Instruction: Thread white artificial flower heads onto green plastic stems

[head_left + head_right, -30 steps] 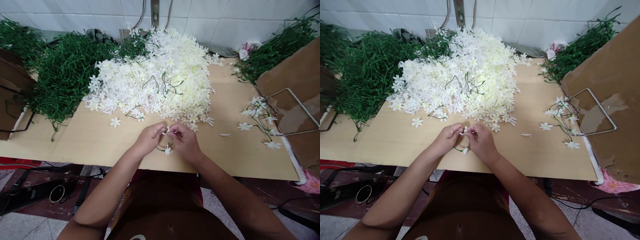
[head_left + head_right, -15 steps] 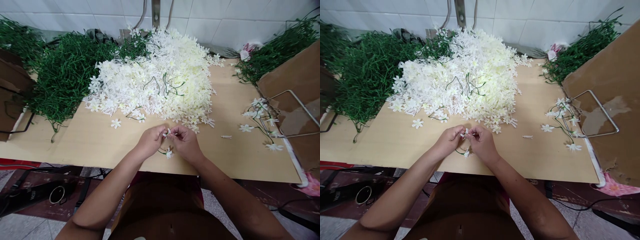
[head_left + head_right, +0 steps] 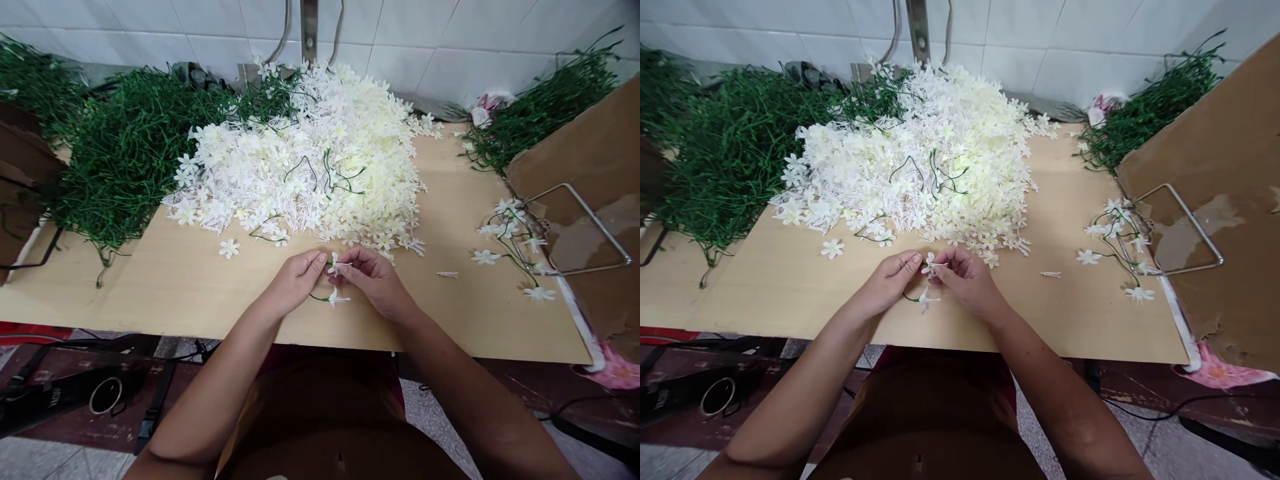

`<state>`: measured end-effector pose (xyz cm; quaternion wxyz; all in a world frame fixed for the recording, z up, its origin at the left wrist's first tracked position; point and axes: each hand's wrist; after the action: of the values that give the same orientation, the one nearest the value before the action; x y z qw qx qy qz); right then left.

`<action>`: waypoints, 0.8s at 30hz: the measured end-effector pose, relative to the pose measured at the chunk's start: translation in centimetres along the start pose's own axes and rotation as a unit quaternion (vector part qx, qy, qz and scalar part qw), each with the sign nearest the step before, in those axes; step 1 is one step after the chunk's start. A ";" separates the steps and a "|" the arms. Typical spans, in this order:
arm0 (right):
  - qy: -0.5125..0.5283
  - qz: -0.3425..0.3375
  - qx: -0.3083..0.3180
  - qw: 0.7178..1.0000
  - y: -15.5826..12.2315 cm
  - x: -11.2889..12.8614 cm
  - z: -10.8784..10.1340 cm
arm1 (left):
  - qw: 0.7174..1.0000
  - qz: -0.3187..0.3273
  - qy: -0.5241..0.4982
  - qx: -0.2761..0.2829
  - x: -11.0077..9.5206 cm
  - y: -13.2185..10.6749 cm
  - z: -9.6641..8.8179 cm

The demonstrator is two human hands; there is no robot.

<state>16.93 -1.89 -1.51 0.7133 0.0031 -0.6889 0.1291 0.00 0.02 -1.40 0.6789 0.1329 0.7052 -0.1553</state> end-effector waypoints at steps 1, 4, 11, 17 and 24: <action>0.015 0.009 -0.002 1.000 0.0 0.1 -0.1 | 1.000 -0.006 -0.005 0.004 -0.1 0.0 0.0; 0.046 0.032 -0.010 0.998 0.2 0.3 0.0 | 1.000 -0.018 0.000 0.021 -0.7 -0.1 -0.1; 0.093 0.066 0.064 0.991 0.5 0.4 0.1 | 0.995 -0.050 -0.063 0.063 -0.8 -0.1 -0.3; 0.114 0.062 0.074 0.989 0.3 0.3 0.1 | 0.987 -0.075 -0.126 0.071 -0.5 -0.3 -0.3; 0.144 0.078 0.064 0.984 0.7 0.4 0.1 | 0.994 -0.025 -0.090 0.058 -0.6 -0.2 0.0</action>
<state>16.67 -1.18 -1.27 0.7911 -0.0233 -0.5673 0.2274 -0.07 -0.12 -0.76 0.7270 0.1403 0.6337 -0.2241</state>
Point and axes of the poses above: each hand's wrist, its own y-axis towards the middle knuckle, its own z-axis out of the palm, x = y × z, and after that the axes turned 12 degrees about -y, right-handed
